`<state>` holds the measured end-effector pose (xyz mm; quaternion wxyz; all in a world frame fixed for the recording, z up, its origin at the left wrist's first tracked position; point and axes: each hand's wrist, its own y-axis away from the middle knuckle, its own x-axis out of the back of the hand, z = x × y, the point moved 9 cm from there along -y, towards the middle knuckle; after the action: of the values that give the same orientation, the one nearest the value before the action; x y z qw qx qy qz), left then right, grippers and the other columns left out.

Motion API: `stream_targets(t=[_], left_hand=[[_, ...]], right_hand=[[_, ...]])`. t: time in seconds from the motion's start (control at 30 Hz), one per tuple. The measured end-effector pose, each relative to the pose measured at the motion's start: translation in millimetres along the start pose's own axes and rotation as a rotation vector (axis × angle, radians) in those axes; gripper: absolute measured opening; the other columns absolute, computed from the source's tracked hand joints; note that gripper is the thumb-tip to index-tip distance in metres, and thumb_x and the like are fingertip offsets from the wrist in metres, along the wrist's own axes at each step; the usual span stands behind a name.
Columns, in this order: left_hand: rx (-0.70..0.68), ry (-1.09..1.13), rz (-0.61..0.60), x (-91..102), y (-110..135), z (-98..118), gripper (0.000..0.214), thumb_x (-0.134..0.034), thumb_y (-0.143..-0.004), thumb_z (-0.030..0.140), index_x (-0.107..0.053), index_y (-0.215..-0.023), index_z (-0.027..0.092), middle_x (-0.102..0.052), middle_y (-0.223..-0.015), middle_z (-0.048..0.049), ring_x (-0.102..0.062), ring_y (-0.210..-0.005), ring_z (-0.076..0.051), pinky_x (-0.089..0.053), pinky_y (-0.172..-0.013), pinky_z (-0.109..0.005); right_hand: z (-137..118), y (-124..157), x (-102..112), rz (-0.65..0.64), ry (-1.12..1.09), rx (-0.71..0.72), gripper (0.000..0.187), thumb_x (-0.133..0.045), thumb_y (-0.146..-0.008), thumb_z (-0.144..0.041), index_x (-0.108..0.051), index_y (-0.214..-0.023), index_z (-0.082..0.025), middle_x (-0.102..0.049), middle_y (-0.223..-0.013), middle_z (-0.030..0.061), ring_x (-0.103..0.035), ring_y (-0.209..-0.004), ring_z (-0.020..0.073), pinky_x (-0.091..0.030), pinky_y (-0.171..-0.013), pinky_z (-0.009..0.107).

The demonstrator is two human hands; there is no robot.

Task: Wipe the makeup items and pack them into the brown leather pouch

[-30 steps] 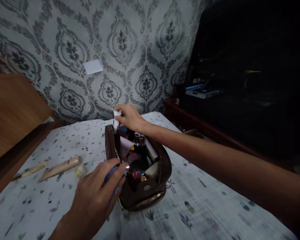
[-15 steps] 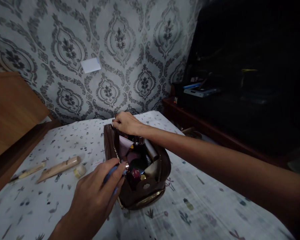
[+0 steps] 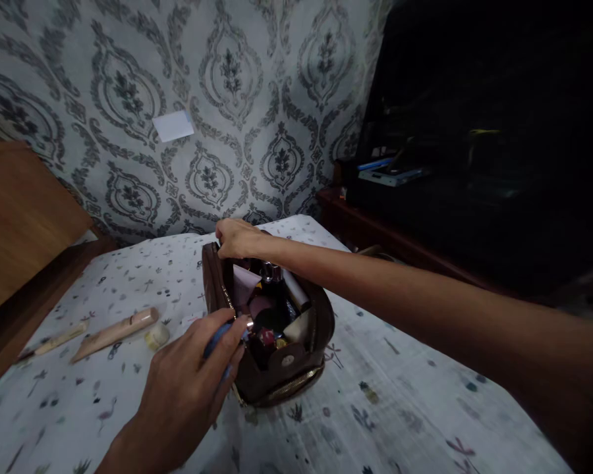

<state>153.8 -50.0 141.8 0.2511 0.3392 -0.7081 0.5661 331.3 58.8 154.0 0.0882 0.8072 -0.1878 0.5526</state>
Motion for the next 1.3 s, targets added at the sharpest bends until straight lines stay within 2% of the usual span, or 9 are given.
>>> stream_targets(t=[0.23, 0.47, 0.6, 0.7, 0.8, 0.9, 1.03, 1.17, 1.3], left_hand=[[0.012, -0.015, -0.014, -0.4, 1.1, -1.5, 0.028, -0.040, -0.103, 0.020, -0.059, -0.123, 0.015, -0.069, -0.113, -0.0109, -0.070, -0.090, -0.020, -0.053, -0.064, -0.027], [0.018, 0.011, -0.010, -0.7, 1.3, -1.7, 0.028, -0.039, -0.103, 0.020, -0.058, -0.123, 0.015, -0.067, -0.113, -0.0103, -0.069, -0.091, -0.019, -0.052, -0.062, -0.027], [0.052, 0.050, 0.004, 2.2, 6.8, -8.3, 0.028, -0.042, -0.102, 0.019, -0.056, -0.126, 0.016, -0.063, -0.118, -0.0112, -0.067, -0.096, -0.018, -0.051, -0.066, -0.024], [0.105, 0.083, 0.022, 8.7, 17.8, -23.7, 0.029, -0.045, -0.101, 0.020, -0.054, -0.129, 0.016, -0.061, -0.115, -0.0110, -0.064, -0.099, -0.018, -0.051, -0.072, -0.024], [0.208, 0.100, 0.013, 12.1, 35.2, -50.0, 0.029, -0.045, -0.102, 0.023, -0.054, -0.129, 0.017, -0.062, -0.109, -0.0081, -0.064, -0.097, -0.018, -0.051, -0.079, -0.025], [0.349, 0.055, -0.045, 6.9, 61.4, -81.1, 0.031, -0.042, -0.102, 0.033, -0.056, -0.126, 0.020, -0.064, -0.107, -0.0063, -0.065, -0.096, -0.020, -0.051, -0.080, -0.028], [0.520, -0.003, -0.166, -10.7, 111.9, -112.9, 0.042, -0.036, -0.101, 0.047, -0.057, -0.127, 0.021, -0.063, -0.117, -0.0090, -0.065, -0.102, -0.027, -0.054, -0.079, -0.036], [0.535, 0.004, -0.355, -36.1, 167.3, -113.2, 0.051, -0.039, -0.099, 0.053, -0.049, -0.140, 0.025, -0.055, -0.137, -0.0117, -0.058, -0.122, -0.031, -0.054, -0.093, -0.045], [0.433, -0.009, -0.448, -50.0, 202.6, -96.0, 0.058, -0.044, -0.097, 0.052, -0.042, -0.147, 0.023, -0.047, -0.150, -0.0143, -0.050, -0.133, -0.034, -0.049, -0.104, -0.051]], right_hand=[[-3.4, -8.9, -6.3, -0.003, 0.018, -0.050, 0.043, -0.065, -0.075, -0.008, -0.067, -0.118, -0.016, -0.068, -0.126, 0.0119, -0.065, -0.115, 0.0261, -0.050, -0.088, 0.030], [3.6, -12.9, -12.7, 0.016, -0.032, -0.051, 0.031, -0.062, -0.079, -0.013, -0.072, -0.109, -0.013, -0.072, -0.116, 0.0130, -0.067, -0.107, 0.0252, -0.050, -0.079, 0.027], [8.5, -3.6, 1.9, 0.086, -0.086, -0.058, 0.025, -0.054, -0.087, -0.016, -0.073, -0.103, -0.013, -0.074, -0.104, 0.0106, -0.069, -0.096, 0.0217, -0.048, -0.074, 0.026], [10.8, 11.6, 21.8, 0.177, -0.128, -0.042, 0.027, -0.048, -0.092, -0.020, -0.072, -0.102, -0.015, -0.074, -0.099, 0.0080, -0.066, -0.092, 0.0191, -0.046, -0.074, 0.026], [13.8, 34.3, 42.1, 0.296, -0.199, -0.008, 0.025, -0.048, -0.094, -0.021, -0.070, -0.101, -0.014, -0.072, -0.091, 0.0052, -0.064, -0.088, 0.0172, -0.044, -0.074, 0.025], [13.5, 67.1, 58.2, 0.424, -0.377, 0.112, 0.018, -0.051, -0.092, -0.018, -0.068, -0.094, -0.013, -0.068, -0.074, 0.0007, -0.060, -0.073, 0.0143, -0.043, -0.070, 0.025], [8.2, 126.7, 64.0, 0.549, -0.553, 0.310, 0.014, -0.050, -0.092, -0.013, -0.064, -0.091, -0.013, -0.067, -0.077, 0.0003, -0.059, -0.068, 0.0124, -0.043, -0.067, 0.024], [-12.0, 190.0, 42.8, 0.614, -0.496, 0.504, 0.016, -0.050, -0.097, -0.017, -0.065, -0.102, -0.013, -0.066, -0.079, 0.0026, -0.059, -0.075, 0.0148, -0.045, -0.069, 0.026], [-47.1, 231.6, -7.3, 0.544, -0.388, 0.739, 0.018, -0.047, -0.099, -0.013, -0.064, -0.103, -0.012, -0.065, -0.076, 0.0039, -0.054, -0.072, 0.0151, -0.046, -0.065, 0.026]])
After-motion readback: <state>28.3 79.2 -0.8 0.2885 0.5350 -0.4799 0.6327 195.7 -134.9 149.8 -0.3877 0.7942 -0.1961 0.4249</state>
